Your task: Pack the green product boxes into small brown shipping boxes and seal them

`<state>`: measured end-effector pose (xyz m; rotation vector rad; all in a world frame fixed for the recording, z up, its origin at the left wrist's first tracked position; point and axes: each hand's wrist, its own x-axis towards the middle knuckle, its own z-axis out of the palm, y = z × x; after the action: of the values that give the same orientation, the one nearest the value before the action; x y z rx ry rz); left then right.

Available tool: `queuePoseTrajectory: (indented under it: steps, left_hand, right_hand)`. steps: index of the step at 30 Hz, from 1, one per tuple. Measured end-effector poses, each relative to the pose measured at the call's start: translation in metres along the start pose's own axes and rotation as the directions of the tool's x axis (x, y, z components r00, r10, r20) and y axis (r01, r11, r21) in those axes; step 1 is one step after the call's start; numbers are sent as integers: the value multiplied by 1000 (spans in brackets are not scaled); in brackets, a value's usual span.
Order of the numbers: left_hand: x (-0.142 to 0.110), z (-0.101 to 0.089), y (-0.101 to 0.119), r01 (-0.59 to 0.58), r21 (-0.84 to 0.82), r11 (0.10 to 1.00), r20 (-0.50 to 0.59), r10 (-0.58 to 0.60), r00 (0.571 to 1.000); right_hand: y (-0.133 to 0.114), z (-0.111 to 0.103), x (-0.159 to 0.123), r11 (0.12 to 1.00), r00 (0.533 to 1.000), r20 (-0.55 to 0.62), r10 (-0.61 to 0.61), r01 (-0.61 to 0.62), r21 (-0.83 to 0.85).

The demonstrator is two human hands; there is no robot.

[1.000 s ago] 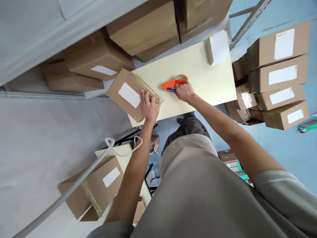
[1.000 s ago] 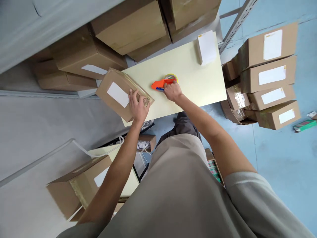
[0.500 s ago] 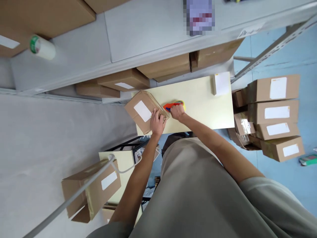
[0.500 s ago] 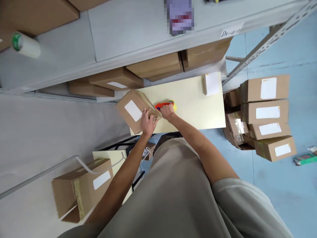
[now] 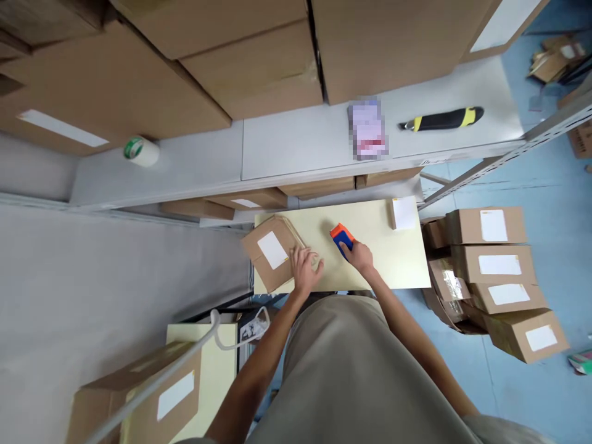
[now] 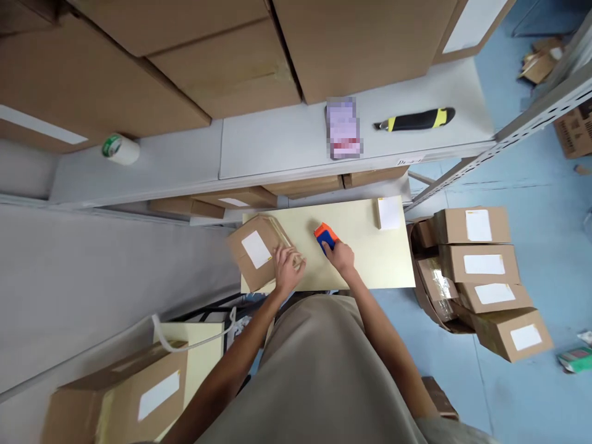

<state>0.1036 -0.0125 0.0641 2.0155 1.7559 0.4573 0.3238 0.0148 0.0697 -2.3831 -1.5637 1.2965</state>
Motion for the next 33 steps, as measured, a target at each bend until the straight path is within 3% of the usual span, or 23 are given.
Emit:
queuePoseTrajectory:
  steps: [5, 10, 18, 23, 25, 27, 29, 33]
  left_hand:
    - [14, 1, 52, -203, -193, 960, 55, 217, 975]
    - [40, -33, 73, -365, -309, 878, -59, 365, 929]
    - [61, -99, 92, -380, -393, 837, -331, 256, 908]
    - [81, -134, 97, -374, -417, 829, -445, 173, 879]
    - [94, -145, 100, -353, -426, 833, -463, 135, 876]
    - [109, -154, 103, -346, -424, 837, -452, 135, 882]
    - [120, -160, 107, -355, -412, 839, -429, 166, 888]
    - [122, -161, 108, -373, -404, 835, -400, 205, 893]
  right_hand:
    - [16, -5, -37, 962, 984, -155, 89, -45, 269]
    - [-14, -29, -58, 871, 945, -323, 59, 109, 480]
    - [-97, -71, -80, 812, 881, -455, -128, 356, 462]
    - [-140, -94, -86, 846, 852, -446, -275, 435, 309]
    - [-160, -110, -79, 840, 785, -488, -382, 515, 171]
    - [-184, -129, -64, 814, 678, -538, -500, 580, -27]
    - [-208, -149, -45, 790, 595, -547, -588, 566, -234]
    - [-241, -173, -4, 735, 563, -474, -677, 480, -479]
